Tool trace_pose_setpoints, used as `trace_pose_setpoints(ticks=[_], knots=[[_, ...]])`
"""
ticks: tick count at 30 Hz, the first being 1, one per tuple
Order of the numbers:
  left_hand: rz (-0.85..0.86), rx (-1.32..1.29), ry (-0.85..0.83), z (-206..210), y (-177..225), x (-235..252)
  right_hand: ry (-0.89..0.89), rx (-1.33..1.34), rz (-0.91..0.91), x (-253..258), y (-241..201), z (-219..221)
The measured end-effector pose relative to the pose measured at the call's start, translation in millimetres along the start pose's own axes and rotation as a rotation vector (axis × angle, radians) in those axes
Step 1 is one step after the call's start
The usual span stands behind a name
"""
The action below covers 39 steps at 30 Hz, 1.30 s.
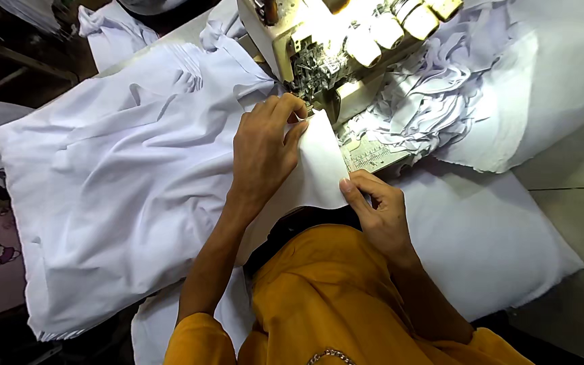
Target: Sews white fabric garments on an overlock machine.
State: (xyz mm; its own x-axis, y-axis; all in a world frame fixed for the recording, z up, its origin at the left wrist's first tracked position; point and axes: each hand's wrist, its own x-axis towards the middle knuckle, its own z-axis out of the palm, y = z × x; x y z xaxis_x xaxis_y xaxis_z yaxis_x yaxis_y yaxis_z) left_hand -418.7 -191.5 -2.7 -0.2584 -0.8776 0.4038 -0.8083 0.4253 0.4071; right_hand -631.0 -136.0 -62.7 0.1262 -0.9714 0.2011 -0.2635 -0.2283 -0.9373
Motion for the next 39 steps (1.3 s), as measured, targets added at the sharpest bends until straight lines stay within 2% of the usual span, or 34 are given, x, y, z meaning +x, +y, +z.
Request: trace_pose_setpoints(ticks=[10,15,21,31,39], knots=[[0.115,0.139,0.063,7,-1,-9,0.008,-0.005,-0.009,2,-3,-3],[0.078,0.144,-0.016,9,-1,-15,0.002,-0.003,-0.009,5,1,-3],[0.07,0.144,0.041,26,-11,-33,-0.001,0.0,-0.003,11,6,0],[0.021,0.188,0.008,22,-18,-25,-0.031,0.02,0.009,29,9,3],[0.044,0.192,-0.031,17,-15,-37,-0.024,0.006,0.037,9,9,-7]])
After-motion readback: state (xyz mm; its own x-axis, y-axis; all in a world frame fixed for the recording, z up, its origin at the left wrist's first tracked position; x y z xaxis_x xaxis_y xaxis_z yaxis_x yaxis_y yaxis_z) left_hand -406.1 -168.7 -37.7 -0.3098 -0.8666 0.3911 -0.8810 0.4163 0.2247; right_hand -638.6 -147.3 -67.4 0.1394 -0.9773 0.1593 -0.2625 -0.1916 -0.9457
